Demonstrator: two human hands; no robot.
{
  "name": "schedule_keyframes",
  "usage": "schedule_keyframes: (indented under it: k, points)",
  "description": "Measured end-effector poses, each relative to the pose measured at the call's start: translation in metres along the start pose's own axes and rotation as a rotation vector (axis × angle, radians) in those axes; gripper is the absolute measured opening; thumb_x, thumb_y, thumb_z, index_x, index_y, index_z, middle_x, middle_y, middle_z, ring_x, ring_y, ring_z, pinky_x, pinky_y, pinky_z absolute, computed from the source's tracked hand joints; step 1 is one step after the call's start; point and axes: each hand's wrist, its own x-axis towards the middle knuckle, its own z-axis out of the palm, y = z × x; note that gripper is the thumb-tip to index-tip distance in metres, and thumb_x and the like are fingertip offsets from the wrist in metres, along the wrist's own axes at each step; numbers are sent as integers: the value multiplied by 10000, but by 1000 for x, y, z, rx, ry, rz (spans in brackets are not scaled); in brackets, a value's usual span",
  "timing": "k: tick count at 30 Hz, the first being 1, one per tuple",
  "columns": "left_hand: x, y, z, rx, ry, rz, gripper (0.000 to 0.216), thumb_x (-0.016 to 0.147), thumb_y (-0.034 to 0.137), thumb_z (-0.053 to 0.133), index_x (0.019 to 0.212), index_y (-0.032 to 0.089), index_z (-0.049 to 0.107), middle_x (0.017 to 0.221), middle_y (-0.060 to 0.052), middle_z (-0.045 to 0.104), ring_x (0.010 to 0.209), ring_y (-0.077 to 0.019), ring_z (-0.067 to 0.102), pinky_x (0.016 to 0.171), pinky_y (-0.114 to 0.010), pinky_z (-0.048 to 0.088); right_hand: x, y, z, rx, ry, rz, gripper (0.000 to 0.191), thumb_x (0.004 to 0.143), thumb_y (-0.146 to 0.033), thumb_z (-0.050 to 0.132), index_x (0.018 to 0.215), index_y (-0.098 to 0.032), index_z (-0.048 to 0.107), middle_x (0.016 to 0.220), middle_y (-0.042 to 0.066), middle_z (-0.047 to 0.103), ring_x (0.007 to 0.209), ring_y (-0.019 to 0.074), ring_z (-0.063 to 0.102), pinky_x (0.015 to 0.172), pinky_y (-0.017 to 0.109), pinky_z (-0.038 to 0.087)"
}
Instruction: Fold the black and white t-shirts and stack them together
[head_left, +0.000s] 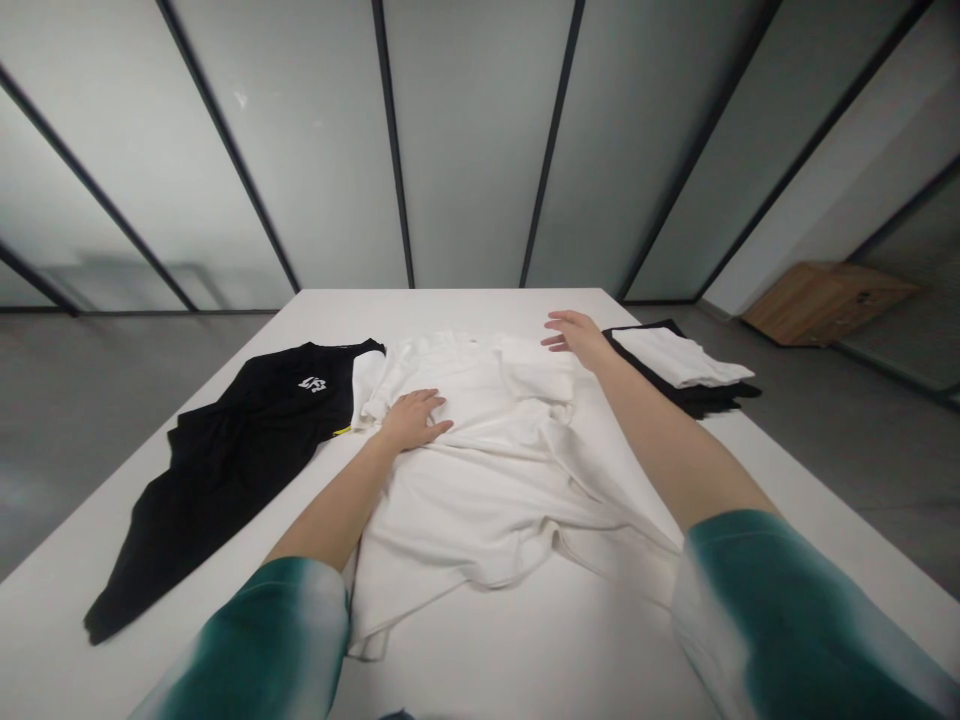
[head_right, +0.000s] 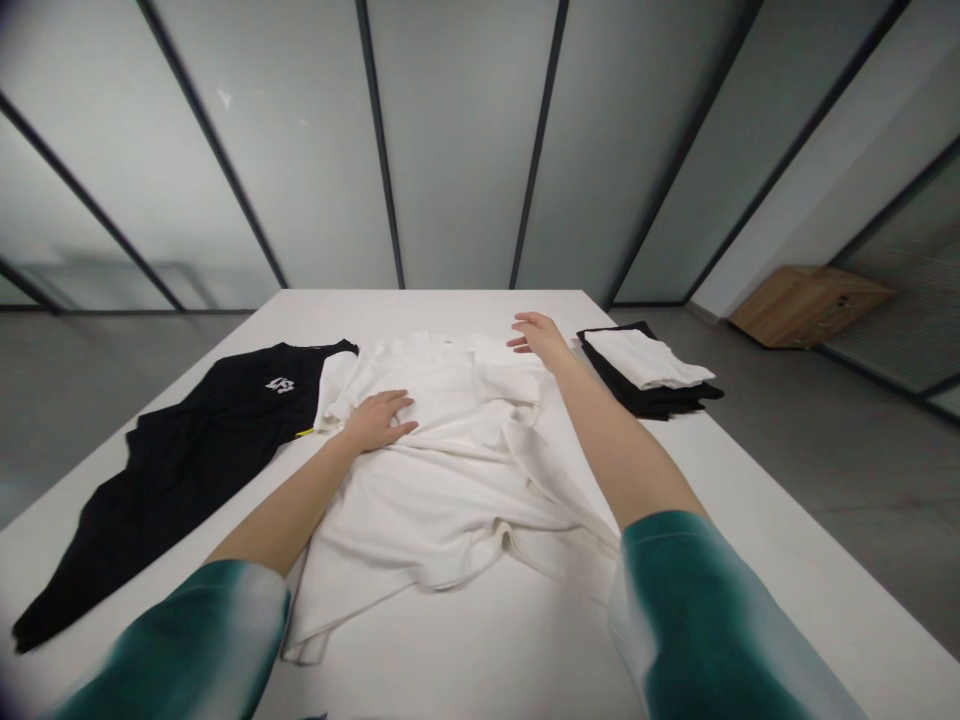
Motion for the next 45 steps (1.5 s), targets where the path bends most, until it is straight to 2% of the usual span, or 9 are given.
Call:
schedule_keyframes:
  k: [7,12,19,27,30,33,38,42,45]
  points:
    - [1,-2,3,-2,11,10,578,894,561,513,1343,204,582,1485,-102,498,1358,-280,459,1136,-430,348,-23,61,-4,-682,225,60,282,833,-208,555,1086,-127,651,1174,162,664,1093,255,628,970,356,461]
    - [0,0,0,-10,4,3,566,891,553,518,1339,213,587,1490,-98,493,1359,-283,459,1134,-440,352,-63,91,-4,-781,229,131,492,917,-479,470,1235,-119,576,1117,165,687,1051,279,634,893,352,461]
    - [0,1,1,-14,16,-5,553,891,547,519,1331,220,593,1483,-96,501,1356,-285,464,1136,-442,349,-92,95,-5,-968,13,-92,568,861,-347,552,1393,-165,468,1199,128,682,1044,281,629,861,340,439]
    - [1,6,-2,-7,7,17,561,894,545,501,1321,197,604,1433,-101,556,1325,-274,506,1128,-405,370,-99,86,-27,-1313,232,0,454,902,-213,463,1343,-116,514,973,183,713,953,297,645,870,399,372]
    - [2,8,-3,-4,-14,59,568,872,549,530,1312,200,614,1435,-98,554,1321,-274,511,1129,-396,371,-103,88,-37,-1364,236,-84,394,884,-170,464,1252,-139,600,1073,187,682,1034,303,602,865,394,374]
    - [3,9,-2,-20,-37,95,597,865,538,541,1338,179,596,1452,-113,534,1333,-271,501,1143,-386,352,-106,93,-45,-1369,79,-208,354,848,-129,485,1123,-186,701,1182,160,642,1079,285,564,863,365,392]
    - [2,11,-8,-49,-126,125,632,851,513,570,1391,185,552,1525,-127,440,1396,-280,422,1161,-391,315,-94,92,-61,-1241,-89,-282,301,900,-297,486,973,-208,764,1193,102,669,1108,264,561,957,364,406]
    - [2,14,-16,-51,-291,182,692,822,436,618,1470,253,454,1601,-109,304,1468,-314,284,1175,-456,266,-75,85,-48,-1122,-54,-250,446,973,-348,354,1222,-163,674,1273,130,645,1201,247,548,1044,357,380]
    - [4,13,-18,-38,-380,184,787,785,429,658,1507,282,382,1632,-107,214,1493,-336,203,1183,-502,220,-67,85,-21,-1166,-91,-82,587,966,-477,374,1467,-182,456,1513,154,440,1367,315,416,1100,453,333]
